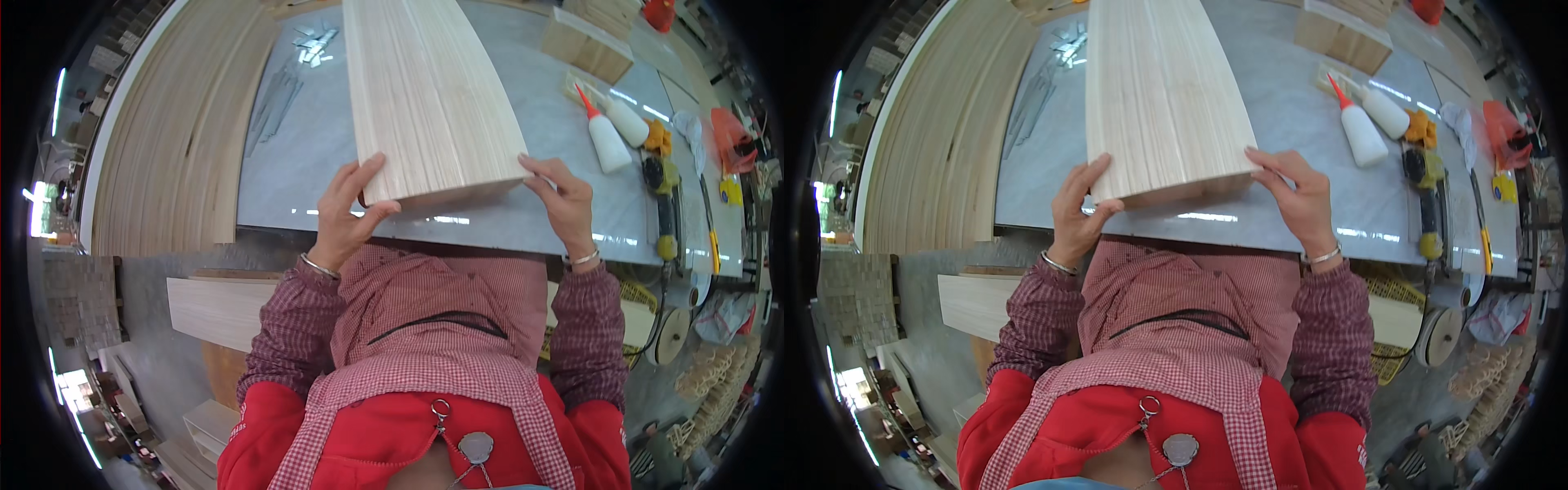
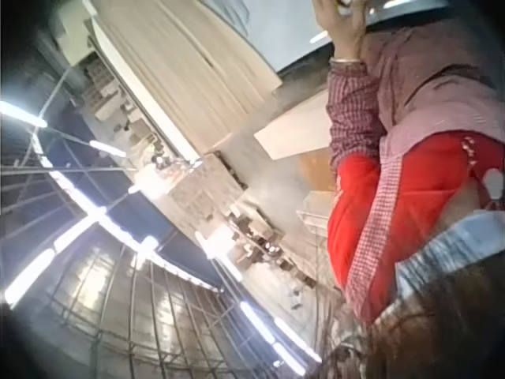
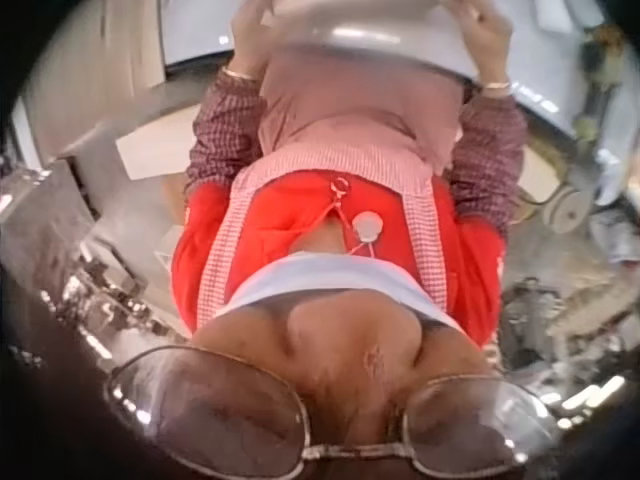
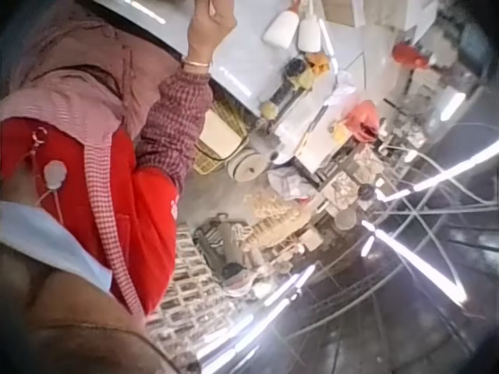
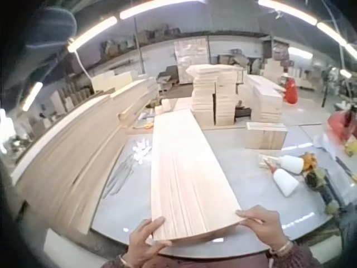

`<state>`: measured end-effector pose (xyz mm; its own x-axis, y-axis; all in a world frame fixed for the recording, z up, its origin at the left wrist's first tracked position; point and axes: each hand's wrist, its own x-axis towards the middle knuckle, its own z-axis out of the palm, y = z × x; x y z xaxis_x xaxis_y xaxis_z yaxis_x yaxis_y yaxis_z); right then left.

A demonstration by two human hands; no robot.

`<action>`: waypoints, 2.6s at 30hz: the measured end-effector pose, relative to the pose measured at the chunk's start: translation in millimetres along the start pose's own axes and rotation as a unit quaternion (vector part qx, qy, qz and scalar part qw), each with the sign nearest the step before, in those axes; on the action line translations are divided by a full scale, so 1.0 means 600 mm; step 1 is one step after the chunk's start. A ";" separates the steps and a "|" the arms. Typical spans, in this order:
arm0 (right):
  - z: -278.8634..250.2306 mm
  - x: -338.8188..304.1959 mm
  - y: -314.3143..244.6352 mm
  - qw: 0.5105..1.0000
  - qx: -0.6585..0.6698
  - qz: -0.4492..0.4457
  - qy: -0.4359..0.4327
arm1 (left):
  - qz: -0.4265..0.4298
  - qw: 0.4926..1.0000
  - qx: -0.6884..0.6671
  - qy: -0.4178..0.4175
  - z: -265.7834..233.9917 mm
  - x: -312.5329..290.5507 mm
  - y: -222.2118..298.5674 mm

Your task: Assembling wooden panels into components using wood glue and a pneumatic nail gun.

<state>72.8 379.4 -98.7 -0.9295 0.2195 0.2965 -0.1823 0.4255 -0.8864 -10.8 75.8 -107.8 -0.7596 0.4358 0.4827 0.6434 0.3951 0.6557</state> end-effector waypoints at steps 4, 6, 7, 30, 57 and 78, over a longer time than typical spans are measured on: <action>0.003 0.006 -0.004 1.000 0.016 -0.009 0.014 | 0.006 1.000 -0.004 0.013 0.005 0.002 -0.006; 0.002 0.008 0.003 0.999 0.028 -0.010 0.016 | 0.011 1.000 -0.004 0.016 0.005 0.002 -0.008; 0.003 0.009 0.006 0.999 0.038 -0.016 0.014 | 0.010 1.000 -0.001 0.015 0.005 0.002 -0.008; 0.042 -0.030 0.012 0.978 -0.030 -0.060 0.196 | 0.062 0.996 0.070 0.011 0.019 0.009 -0.005; 0.045 -0.030 0.019 0.972 -0.106 -0.086 0.190 | 0.053 0.997 0.057 -0.002 0.016 0.008 -0.001; 0.047 -0.027 0.011 0.975 -0.065 -0.056 0.206 | 0.036 0.998 0.050 0.005 0.017 0.003 -0.004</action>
<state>77.3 353.9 -119.5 -0.6942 0.4874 0.5296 -0.2084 0.5682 -0.7961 -13.0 84.0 -114.4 -0.7111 0.4584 0.5331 0.7028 0.4413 0.5579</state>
